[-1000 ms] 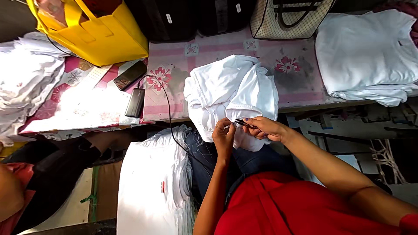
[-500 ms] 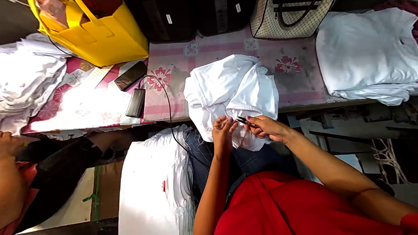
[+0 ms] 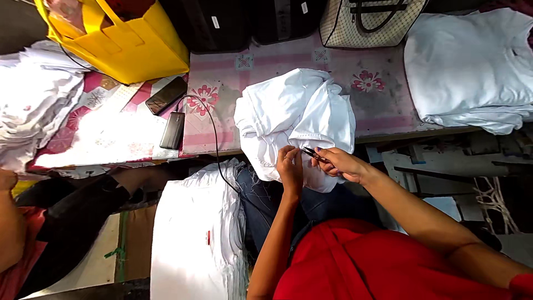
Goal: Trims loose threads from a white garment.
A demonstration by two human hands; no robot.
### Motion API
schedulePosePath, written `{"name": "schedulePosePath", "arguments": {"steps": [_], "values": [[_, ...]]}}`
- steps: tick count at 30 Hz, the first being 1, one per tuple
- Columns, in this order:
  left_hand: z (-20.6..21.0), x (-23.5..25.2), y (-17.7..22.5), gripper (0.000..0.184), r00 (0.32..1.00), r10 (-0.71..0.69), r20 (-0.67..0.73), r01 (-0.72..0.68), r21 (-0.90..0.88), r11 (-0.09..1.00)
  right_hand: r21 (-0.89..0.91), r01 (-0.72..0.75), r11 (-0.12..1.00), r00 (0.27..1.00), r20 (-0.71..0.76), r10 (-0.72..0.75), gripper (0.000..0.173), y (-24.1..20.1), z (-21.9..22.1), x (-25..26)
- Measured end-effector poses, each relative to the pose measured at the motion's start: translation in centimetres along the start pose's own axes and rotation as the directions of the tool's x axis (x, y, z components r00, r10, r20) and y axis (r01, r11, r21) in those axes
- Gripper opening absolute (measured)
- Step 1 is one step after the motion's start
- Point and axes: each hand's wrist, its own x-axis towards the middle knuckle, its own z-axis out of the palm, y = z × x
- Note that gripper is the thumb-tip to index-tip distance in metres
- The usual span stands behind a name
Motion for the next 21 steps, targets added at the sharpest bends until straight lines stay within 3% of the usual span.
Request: {"name": "schedulePosePath", "arguments": {"steps": [2, 9, 21], "values": [[-0.1, 0.2, -0.2, 0.005, 1.000, 0.008, 0.023, -0.008, -0.030, 1.000, -0.003, 0.004, 1.000, 1.000, 0.002, -0.004, 0.041, -0.2, 0.0, -0.1], [-2.1, -0.1, 0.2, 0.010, 0.972, -0.179, 0.154, 0.218, -0.298, 0.929, -0.012, -0.052, 0.999, 0.998, 0.023, 0.052, 0.042, 0.3, -0.2, 0.7], [-1.9, -0.6, 0.3, 0.012, 0.987, -0.158, 0.020, 0.156, -0.300, 0.941, 0.003, -0.082, 0.997, 0.995, 0.061, 0.082, 0.041, -0.2, 0.8, 1.4]]}}
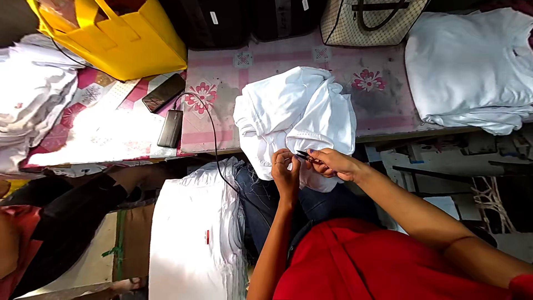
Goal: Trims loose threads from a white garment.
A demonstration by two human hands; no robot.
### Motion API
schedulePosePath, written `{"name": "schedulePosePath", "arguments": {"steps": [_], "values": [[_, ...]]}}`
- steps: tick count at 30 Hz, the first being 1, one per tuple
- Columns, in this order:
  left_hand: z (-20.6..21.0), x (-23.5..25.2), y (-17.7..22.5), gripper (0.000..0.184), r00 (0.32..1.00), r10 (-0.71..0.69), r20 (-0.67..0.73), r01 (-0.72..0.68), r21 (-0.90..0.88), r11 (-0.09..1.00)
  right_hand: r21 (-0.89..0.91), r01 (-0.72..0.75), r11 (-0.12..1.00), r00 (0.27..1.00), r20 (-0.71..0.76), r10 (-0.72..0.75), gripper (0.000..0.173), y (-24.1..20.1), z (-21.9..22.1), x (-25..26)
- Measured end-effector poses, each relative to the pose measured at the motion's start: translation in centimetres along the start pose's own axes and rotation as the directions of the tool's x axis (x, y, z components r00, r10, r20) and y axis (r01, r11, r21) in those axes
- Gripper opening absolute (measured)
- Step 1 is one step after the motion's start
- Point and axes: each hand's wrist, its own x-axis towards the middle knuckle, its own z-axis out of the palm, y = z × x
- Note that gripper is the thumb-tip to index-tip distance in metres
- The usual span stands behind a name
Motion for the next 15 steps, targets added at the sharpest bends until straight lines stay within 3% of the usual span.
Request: {"name": "schedulePosePath", "arguments": {"steps": [5, 15], "values": [[0.11, 0.00, -0.12, 0.010, 0.998, 0.063, 0.014, -0.064, 0.089, 0.994, 0.000, 0.045, 0.999, 0.999, -0.002, -0.045, 0.039, 0.41, 0.04, 0.07], [-0.01, -0.13, -0.18, 0.007, 0.995, 0.095, 0.031, -0.097, 0.065, 0.993, -0.003, 0.053, 0.999, 0.995, -0.087, -0.053, 0.032, 0.81, 0.45, 0.44]]}}
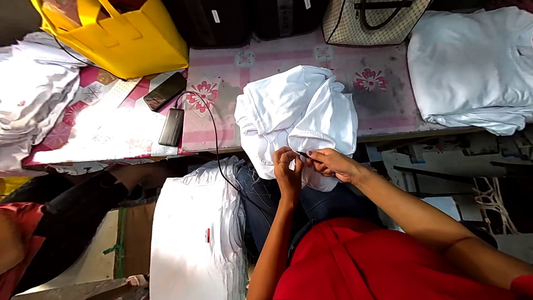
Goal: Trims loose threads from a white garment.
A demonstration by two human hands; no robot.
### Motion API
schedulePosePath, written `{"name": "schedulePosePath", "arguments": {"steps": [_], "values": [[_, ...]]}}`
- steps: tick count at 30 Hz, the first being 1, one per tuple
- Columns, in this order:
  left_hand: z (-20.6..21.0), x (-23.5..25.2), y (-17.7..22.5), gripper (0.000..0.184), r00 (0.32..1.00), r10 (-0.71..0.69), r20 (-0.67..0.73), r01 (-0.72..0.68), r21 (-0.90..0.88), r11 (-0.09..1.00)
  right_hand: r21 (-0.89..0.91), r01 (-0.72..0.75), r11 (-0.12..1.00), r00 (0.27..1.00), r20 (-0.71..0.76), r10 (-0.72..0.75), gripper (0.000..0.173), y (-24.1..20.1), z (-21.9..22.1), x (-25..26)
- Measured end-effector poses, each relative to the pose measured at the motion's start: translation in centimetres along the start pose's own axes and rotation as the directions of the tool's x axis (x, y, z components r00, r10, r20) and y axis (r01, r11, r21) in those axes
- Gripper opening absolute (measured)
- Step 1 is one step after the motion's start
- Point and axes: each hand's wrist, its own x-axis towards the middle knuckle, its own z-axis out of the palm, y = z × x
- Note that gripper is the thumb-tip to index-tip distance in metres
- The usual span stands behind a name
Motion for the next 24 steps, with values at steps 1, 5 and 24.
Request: {"name": "schedulePosePath", "arguments": {"steps": [1, 5, 24], "values": [[0.0, -0.1, 0.0, 0.007, 1.000, -0.027, 0.000, 0.027, -0.051, 0.998, 0.002, -0.002, 1.000, 1.000, -0.004, 0.002, 0.032, 0.0, 0.0, 0.0], [-0.8, 0.5, 1.3, 0.019, 0.889, -0.440, 0.123, 0.426, -0.571, 0.702, 0.006, 0.037, 0.999, 0.999, 0.017, -0.037, 0.035, -0.5, -0.6, -1.1], [-1.2, 3.7, 4.7, 0.018, 0.595, -0.740, 0.312, 0.606, -0.780, 0.159, -0.974, 0.205, -0.093, 0.497, 0.185, -0.848, 0.042, 0.4, -0.4, 0.4]]}}
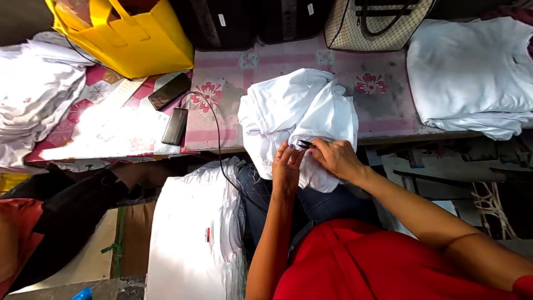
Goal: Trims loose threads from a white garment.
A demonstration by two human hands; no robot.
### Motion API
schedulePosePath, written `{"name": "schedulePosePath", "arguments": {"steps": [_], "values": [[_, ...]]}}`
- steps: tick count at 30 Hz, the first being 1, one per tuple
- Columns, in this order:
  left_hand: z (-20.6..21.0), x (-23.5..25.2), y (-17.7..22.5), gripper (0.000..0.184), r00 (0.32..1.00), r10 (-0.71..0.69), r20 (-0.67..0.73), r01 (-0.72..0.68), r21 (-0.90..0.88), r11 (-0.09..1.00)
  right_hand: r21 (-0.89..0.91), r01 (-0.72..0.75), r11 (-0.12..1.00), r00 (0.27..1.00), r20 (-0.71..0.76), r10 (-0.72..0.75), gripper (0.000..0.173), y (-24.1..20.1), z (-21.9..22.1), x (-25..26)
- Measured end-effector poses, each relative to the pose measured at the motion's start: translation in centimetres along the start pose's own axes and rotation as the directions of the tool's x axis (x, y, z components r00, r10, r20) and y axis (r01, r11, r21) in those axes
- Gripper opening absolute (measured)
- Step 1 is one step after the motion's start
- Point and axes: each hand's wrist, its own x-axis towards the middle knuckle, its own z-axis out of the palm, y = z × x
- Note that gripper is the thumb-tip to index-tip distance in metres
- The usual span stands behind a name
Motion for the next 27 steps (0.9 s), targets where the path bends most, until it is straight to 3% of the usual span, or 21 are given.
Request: {"name": "schedulePosePath", "arguments": {"steps": [8, 10, 12, 15, 17, 20, 22, 27], "values": [[0.0, -0.1, 0.0, 0.016, 1.000, 0.010, -0.002, -0.010, -0.016, 1.000, -0.083, 0.059, 0.995, 0.992, -0.103, -0.068, 0.039, 0.0, 0.4, 0.0], [-0.4, -0.1, -0.3, 0.015, 0.996, 0.078, 0.040, -0.080, 0.040, 0.996, -0.023, 0.013, 1.000, 0.995, -0.097, -0.015, 0.038, 0.1, 0.5, -0.1], [-1.4, 0.0, -1.0, 0.027, 0.969, 0.203, 0.141, -0.226, 0.175, 0.958, 0.159, -0.121, 0.980, 0.993, 0.029, 0.118, 0.038, 0.1, 0.0, -0.1], [-2.1, -0.1, -2.1, 0.053, 0.909, 0.354, 0.218, -0.416, 0.444, 0.794, 0.489, -0.460, 0.741, 0.875, 0.392, 0.284, 0.035, 0.1, -1.7, 0.5], [-2.6, 0.2, -2.9, 0.043, 0.842, 0.464, 0.276, -0.532, 0.573, 0.624, 0.606, -0.655, 0.452, 0.753, 0.573, 0.323, 0.035, 0.0, -2.2, 0.9], [-3.2, 0.6, -3.3, 0.017, 0.768, 0.535, 0.352, -0.605, 0.672, 0.427, 0.637, -0.767, 0.073, 0.633, 0.734, 0.245, 0.035, 0.6, -2.8, 1.0], [-3.3, 0.5, -2.9, 0.012, 0.785, 0.510, 0.352, -0.583, 0.699, 0.414, 0.602, -0.798, -0.021, 0.589, 0.787, 0.183, 0.036, 1.3, -2.9, 0.8], [-3.6, 0.1, -2.3, 0.010, 0.818, 0.432, 0.380, -0.566, 0.665, 0.487, 0.468, -0.883, -0.033, 0.466, 0.883, 0.060, 0.041, 1.8, -2.4, 0.8]]}}
